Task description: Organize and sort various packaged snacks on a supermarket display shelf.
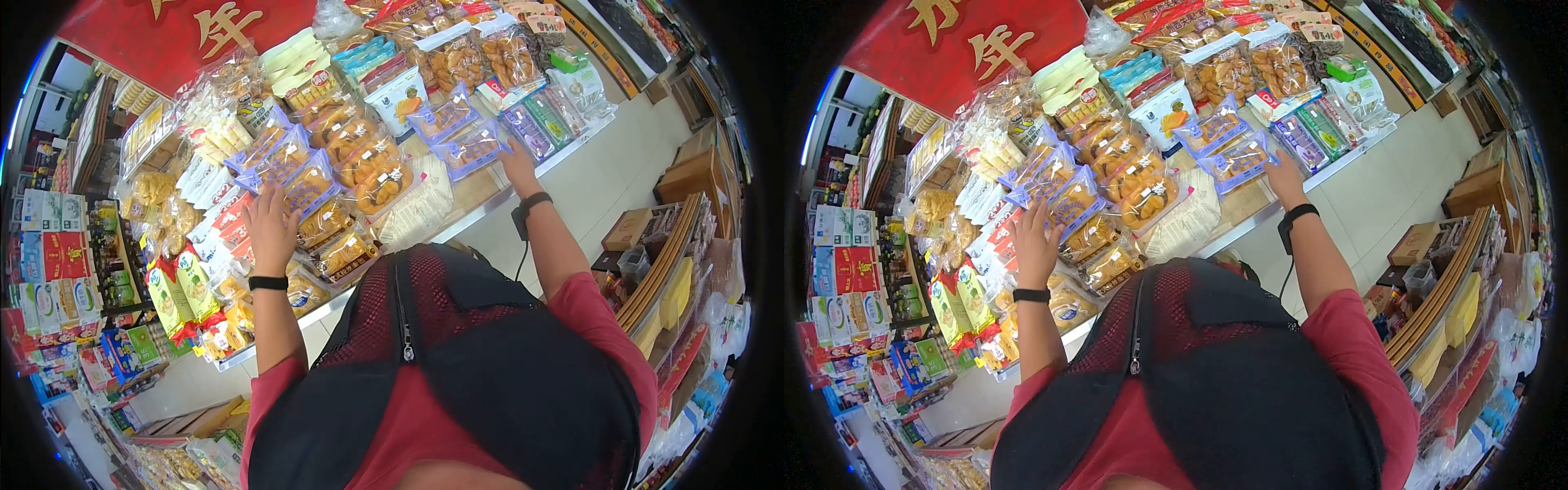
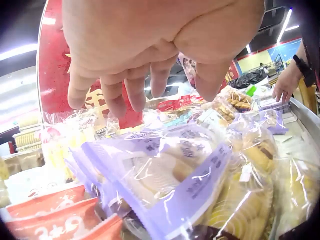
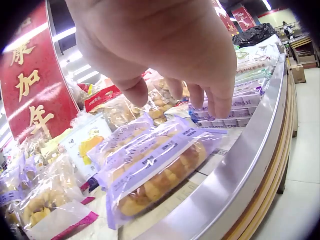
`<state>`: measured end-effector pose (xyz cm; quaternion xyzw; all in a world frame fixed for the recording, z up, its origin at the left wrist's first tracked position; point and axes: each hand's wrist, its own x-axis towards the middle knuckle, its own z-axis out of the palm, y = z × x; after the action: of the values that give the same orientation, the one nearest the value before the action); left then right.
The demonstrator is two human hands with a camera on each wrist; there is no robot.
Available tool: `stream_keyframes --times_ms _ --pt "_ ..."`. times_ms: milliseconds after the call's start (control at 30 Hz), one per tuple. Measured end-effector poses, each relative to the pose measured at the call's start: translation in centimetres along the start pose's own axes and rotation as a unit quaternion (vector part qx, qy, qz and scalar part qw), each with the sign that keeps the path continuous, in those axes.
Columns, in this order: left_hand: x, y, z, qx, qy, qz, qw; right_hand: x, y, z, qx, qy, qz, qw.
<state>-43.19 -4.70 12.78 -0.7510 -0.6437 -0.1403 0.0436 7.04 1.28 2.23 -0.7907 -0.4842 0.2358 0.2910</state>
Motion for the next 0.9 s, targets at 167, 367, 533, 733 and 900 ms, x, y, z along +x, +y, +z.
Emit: stream_keyframes --times_ms 167,367,533,733,900 --pt "-2.6 2.7 -0.6 -0.051 -0.007 -0.019 0.999 3.0 0.7 1.0 -0.054 -0.028 -0.014 0.998" --pt "-5.3 3.3 -0.1 -0.078 0.000 -0.078 0.994 5.1 0.3 1.5 -0.086 -0.137 -0.043 0.986" --pt "-6.8 4.1 -1.7 -0.081 0.004 -0.155 0.985 5.9 -0.1 1.5 -0.054 -0.171 -0.047 0.983" --pt "-8.0 7.9 -1.8 -0.096 0.011 -0.208 0.973 6.5 2.4 2.1 0.085 -0.204 -0.018 0.975" --pt "-8.4 11.8 0.3 -0.155 -0.024 -0.199 0.967 4.0 1.0 -0.5 0.190 -0.223 0.025 0.956"
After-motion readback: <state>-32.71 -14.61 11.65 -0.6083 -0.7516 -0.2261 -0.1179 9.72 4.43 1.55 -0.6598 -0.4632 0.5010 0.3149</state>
